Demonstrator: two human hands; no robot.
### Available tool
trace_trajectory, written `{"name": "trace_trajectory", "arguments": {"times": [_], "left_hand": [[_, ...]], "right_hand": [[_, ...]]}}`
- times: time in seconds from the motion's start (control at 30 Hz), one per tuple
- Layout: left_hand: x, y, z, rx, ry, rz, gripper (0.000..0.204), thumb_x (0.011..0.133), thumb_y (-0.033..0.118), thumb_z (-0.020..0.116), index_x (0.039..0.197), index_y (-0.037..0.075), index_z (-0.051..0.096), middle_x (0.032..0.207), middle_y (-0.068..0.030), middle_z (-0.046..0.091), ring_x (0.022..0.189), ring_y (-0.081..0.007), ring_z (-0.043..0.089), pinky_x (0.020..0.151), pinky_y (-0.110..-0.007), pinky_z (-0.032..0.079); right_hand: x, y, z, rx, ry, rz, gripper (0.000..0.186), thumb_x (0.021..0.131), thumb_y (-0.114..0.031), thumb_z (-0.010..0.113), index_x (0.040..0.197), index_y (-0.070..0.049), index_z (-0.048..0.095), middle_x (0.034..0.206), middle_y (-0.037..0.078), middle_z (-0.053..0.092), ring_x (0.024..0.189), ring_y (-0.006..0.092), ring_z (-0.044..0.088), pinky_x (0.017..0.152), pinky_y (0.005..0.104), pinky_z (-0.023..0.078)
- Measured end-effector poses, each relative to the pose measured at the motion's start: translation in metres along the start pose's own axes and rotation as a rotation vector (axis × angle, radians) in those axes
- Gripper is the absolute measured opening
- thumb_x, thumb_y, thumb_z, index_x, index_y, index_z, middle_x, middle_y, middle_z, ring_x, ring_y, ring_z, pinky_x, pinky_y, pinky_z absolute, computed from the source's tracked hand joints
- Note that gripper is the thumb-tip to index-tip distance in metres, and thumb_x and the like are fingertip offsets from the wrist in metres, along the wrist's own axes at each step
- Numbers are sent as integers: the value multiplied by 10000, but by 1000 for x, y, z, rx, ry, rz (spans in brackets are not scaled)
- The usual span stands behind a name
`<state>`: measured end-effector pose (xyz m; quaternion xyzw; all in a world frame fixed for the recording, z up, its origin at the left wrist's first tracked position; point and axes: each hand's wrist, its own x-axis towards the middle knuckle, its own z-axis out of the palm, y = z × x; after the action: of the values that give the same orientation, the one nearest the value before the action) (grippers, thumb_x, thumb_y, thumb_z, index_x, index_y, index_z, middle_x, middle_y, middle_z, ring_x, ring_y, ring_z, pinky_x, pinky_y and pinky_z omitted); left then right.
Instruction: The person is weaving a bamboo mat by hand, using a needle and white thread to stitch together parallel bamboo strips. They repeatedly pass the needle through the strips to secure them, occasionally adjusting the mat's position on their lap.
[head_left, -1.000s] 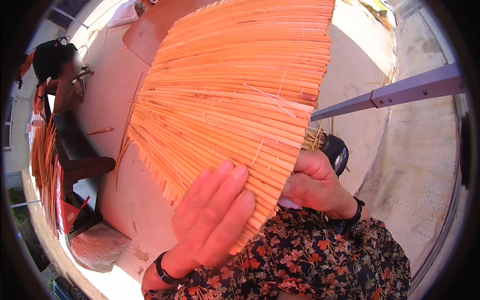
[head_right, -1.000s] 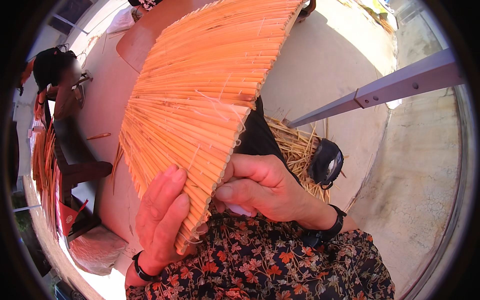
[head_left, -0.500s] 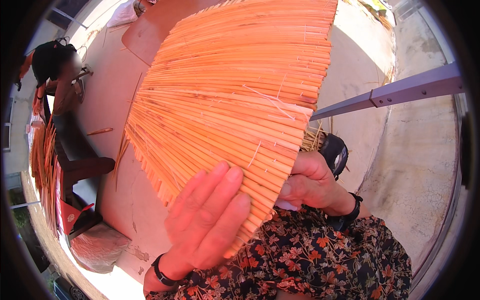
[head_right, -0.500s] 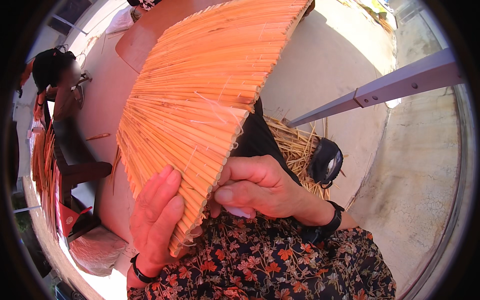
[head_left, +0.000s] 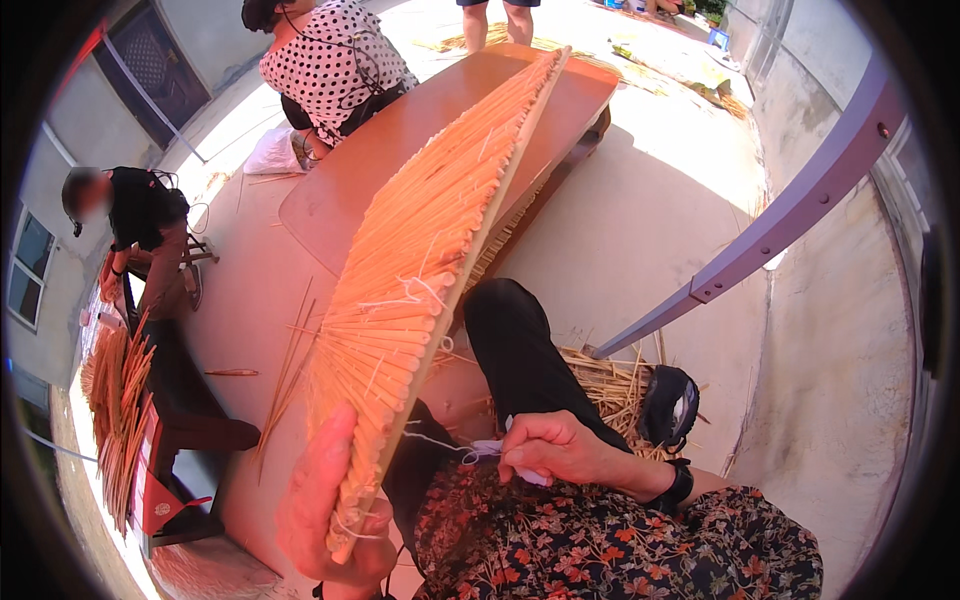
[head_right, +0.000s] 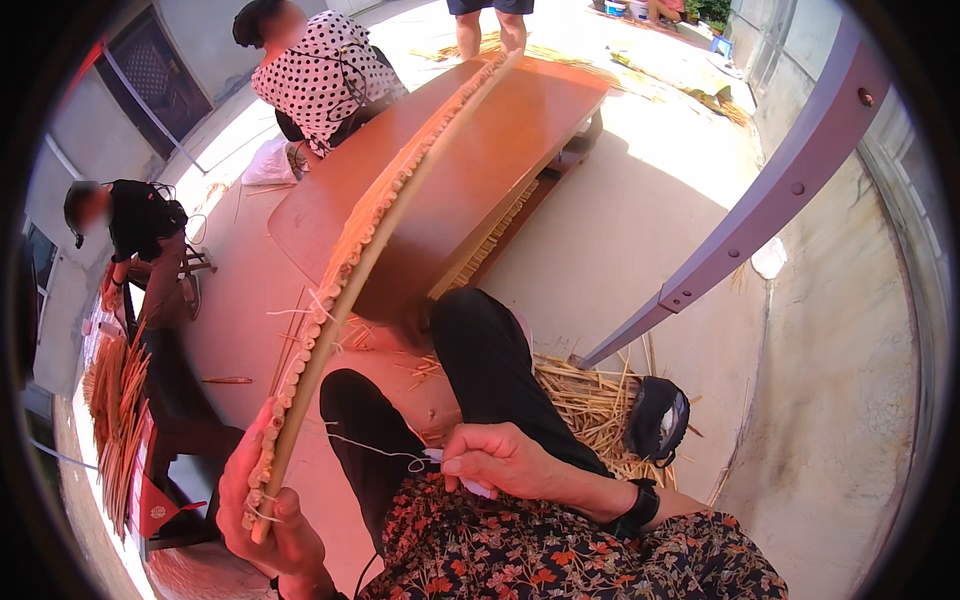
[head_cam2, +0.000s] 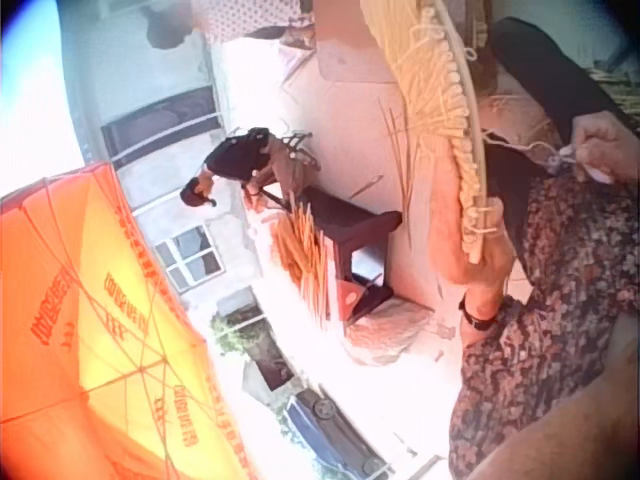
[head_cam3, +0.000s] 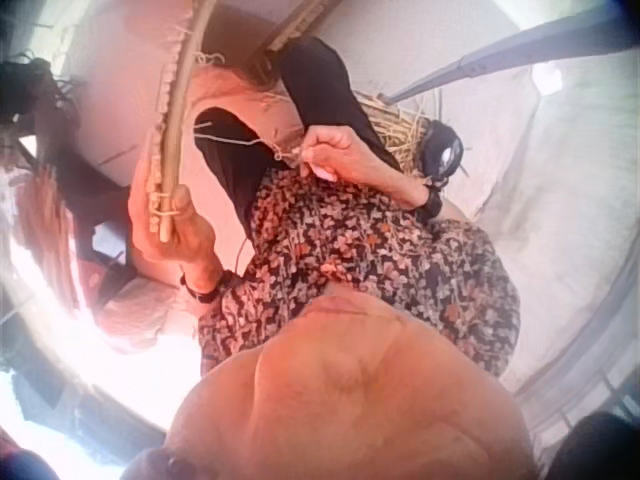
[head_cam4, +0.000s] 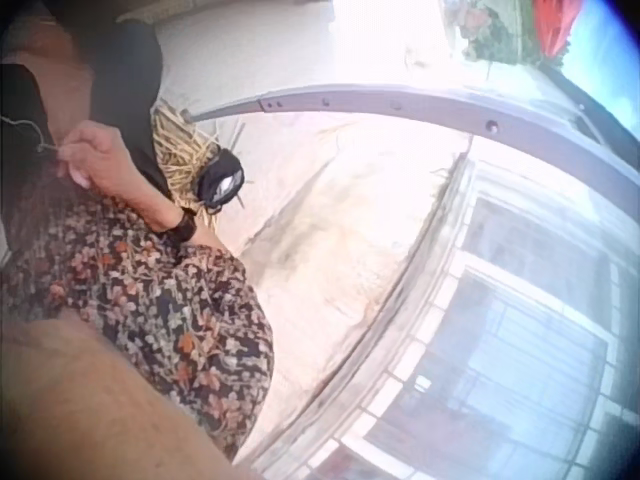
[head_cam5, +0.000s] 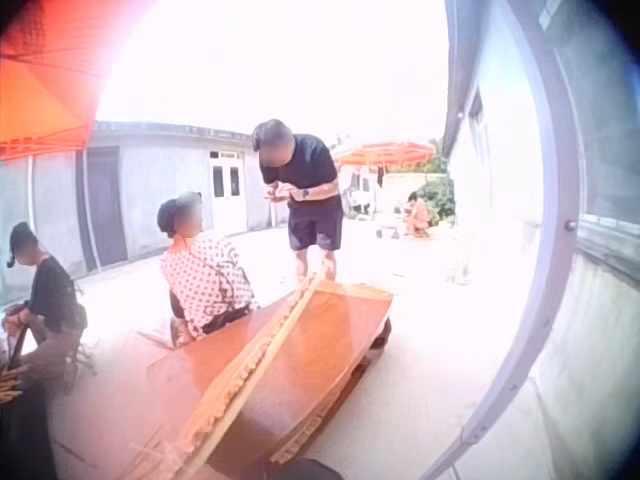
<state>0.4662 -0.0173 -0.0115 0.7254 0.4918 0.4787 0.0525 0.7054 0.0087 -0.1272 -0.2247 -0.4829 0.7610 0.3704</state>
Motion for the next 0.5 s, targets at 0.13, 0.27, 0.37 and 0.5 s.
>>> {"name": "trace_trajectory", "arguments": {"times": [0.13, 0.27, 0.37, 0.5], "left_hand": [[9, 6, -3, -150, 231, -89, 574, 966, 362, 599, 1228, -145, 532, 1155, -281, 639, 1070, -343, 644, 949, -421, 506], [9, 3, -8, -170, 212, -89, 556, 954, 337, 623, 1229, -140, 548, 1170, -281, 648, 1100, -346, 641, 985, -430, 481], [12, 4, -15, -139, 236, -105, 557, 947, 343, 625, 1238, -127, 557, 1171, -230, 651, 1076, -291, 635, 951, -394, 495], [12, 8, -27, -225, 272, -167, 570, 938, 341, 636, 1244, -131, 542, 1183, -205, 629, 1065, -266, 624, 933, -374, 502]], "right_hand": [[-5, -21, 11, -46, 120, -98, 142, 989, -126, 589, 915, -14, 634, 778, 4, 600, 550, 39, 475, 512, 194, 376], [29, -50, 11, -668, 33, -666, 56, 924, -60, 656, 927, -6, 672, 816, 46, 610, 570, 87, 525, 533, 207, 410], [40, -81, 41, -636, 33, -719, 45, 895, -9, 667, 925, 10, 693, 829, 67, 639, 622, 108, 585, 553, 223, 443], [53, -93, 76, -370, 49, -592, 53, 932, -21, 631, 921, 8, 674, 747, 23, 622, 528, 61, 533, 522, 212, 421]]}}
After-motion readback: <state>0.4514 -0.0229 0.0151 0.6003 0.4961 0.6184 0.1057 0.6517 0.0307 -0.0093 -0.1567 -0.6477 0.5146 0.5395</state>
